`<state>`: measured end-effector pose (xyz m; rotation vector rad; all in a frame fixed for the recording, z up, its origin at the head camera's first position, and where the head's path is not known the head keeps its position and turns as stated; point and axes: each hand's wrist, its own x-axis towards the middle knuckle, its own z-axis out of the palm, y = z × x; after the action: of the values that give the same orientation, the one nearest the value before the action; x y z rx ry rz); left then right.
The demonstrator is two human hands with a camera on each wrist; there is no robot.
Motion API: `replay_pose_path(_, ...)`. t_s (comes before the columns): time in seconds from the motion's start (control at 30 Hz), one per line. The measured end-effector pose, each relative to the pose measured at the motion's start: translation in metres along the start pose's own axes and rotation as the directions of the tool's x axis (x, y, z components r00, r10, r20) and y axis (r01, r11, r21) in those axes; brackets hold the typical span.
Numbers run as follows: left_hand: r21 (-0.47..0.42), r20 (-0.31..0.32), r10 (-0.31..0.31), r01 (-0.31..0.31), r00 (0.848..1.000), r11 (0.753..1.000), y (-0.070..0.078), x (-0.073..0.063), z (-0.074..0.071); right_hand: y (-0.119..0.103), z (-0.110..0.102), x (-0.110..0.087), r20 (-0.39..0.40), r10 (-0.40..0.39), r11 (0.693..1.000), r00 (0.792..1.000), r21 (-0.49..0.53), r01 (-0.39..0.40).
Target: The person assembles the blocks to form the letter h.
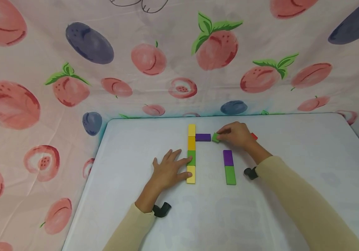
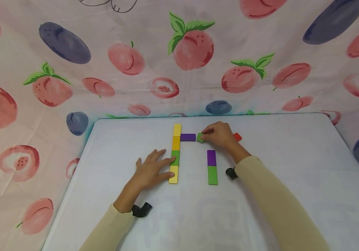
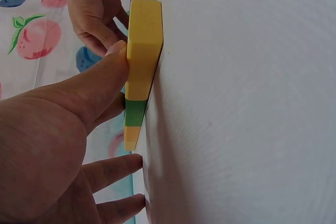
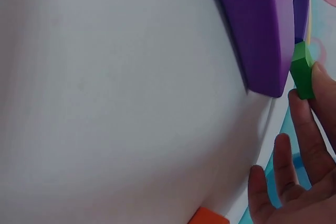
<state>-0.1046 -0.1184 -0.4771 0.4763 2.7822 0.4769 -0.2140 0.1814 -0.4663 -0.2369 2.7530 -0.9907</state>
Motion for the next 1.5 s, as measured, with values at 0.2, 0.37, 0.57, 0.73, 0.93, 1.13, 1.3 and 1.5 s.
replay_pose_path(0.2, 0.002, 0.0, -0.004, 0.004, 1.0, 1.0, 0.0004, 0.0002, 0.0, 0.0001, 0.0042, 0.0038, 0.008, 0.017, 0.999, 1.0, -0.04, -0.016)
replay_pose_path(0.37, 0.0, -0.005, -0.005, 0.005, 1.0, 1.0, 0.0008, 0.0003, 0.0003, -0.0008, 0.0041, 0.0039, 0.009, 0.024, 0.999, 1.0, -0.048, -0.024)
replay_pose_path(0.57, -0.002, -0.001, -0.006, 0.006, 1.0, 1.0, 0.001, 0.0001, -0.0002, 0.0002, 0.0042, 0.0045, 0.023, 0.027, 0.999, 0.999, -0.045, -0.026)
replay_pose_path(0.73, 0.002, 0.002, -0.006, 0.006, 1.0, 1.0, 0.0011, 0.0001, -0.0008, -0.0001, 0.0047, 0.0051, 0.043, 0.016, 0.998, 0.999, -0.054, -0.013)
replay_pose_path(0.93, 0.002, 0.009, -0.011, 0.011, 1.0, 1.0, 0.001, 0.001, -0.0005, -0.0015, 0.0045, 0.0054, 0.059, 0.017, 0.998, 0.998, -0.063, -0.013)
replay_pose_path(1.13, -0.003, 0.012, -0.01, 0.01, 1.0, 1.0, 0.0014, 0.0011, -0.0006, -0.0008, 0.0031, 0.005, 0.058, 0.012, 0.998, 0.998, -0.065, -0.008)
replay_pose_path(1.3, 0.002, 0.015, -0.015, 0.015, 1.0, 1.0, 0.0016, 0.0013, -0.0008, -0.0014, -0.0005, 0.0034, 0.057, 0.011, 0.998, 0.998, -0.062, -0.007)
replay_pose_path(1.5, -0.003, 0.013, -0.012, 0.012, 1.0, 1.0, 0.0017, 0.0004, -0.0018, -0.0011, -0.0026, 0.0024, 0.077, 0.017, 0.998, 0.997, -0.061, -0.012)
